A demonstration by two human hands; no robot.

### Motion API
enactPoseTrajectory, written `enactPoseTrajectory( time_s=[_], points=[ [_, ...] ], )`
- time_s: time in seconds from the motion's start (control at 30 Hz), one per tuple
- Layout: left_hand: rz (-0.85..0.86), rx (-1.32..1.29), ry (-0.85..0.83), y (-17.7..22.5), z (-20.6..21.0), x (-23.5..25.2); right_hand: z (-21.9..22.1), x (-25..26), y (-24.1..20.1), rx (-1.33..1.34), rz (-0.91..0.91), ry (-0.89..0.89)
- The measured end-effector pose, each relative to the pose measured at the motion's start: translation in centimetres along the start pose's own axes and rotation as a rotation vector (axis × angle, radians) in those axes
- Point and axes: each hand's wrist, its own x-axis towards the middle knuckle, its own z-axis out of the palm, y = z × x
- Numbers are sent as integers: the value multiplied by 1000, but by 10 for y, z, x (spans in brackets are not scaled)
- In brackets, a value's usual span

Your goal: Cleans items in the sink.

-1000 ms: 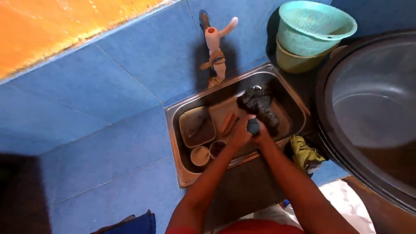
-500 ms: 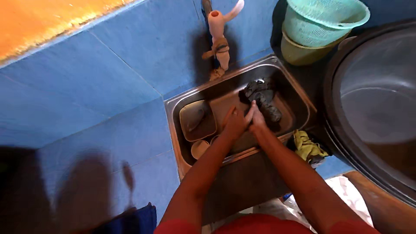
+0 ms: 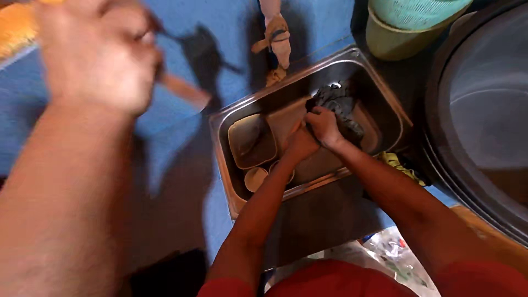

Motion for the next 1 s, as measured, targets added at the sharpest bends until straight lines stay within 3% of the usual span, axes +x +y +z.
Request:
enactPoseTrajectory(
  time_s=[0.23, 0.33, 0.4, 0.5, 0.6, 0.7, 0.83, 1.0],
  points=[
    [-256, -691, -18, 4, 21, -19, -8, -11, -9, -81, -6, -162],
    [-257, -904, -56, 1, 35, -26, -10, -12, 2, -107, -6, -202],
    [-126, -753, -45, -3, 36, -29, -13, -17, 10, -126, -20, -169],
    [44, -384, -74, -16, 23, -34, -30, -33, 12, -374, -138, -134],
    [-67, -367, -5, -15, -6, -56, -54, -66, -5, -474, -176, -121],
    [-171, -395, 184, -23, -13, -77, -77, -120, -11, -617, -146, -298],
    [-226, -373, 254, -27, -9, -97, -60, -184, 67, -888, -291, -418],
    [-234, -347, 275, -31, 3, -110, -38, -162, 78, -1000, -296, -284]
  ],
)
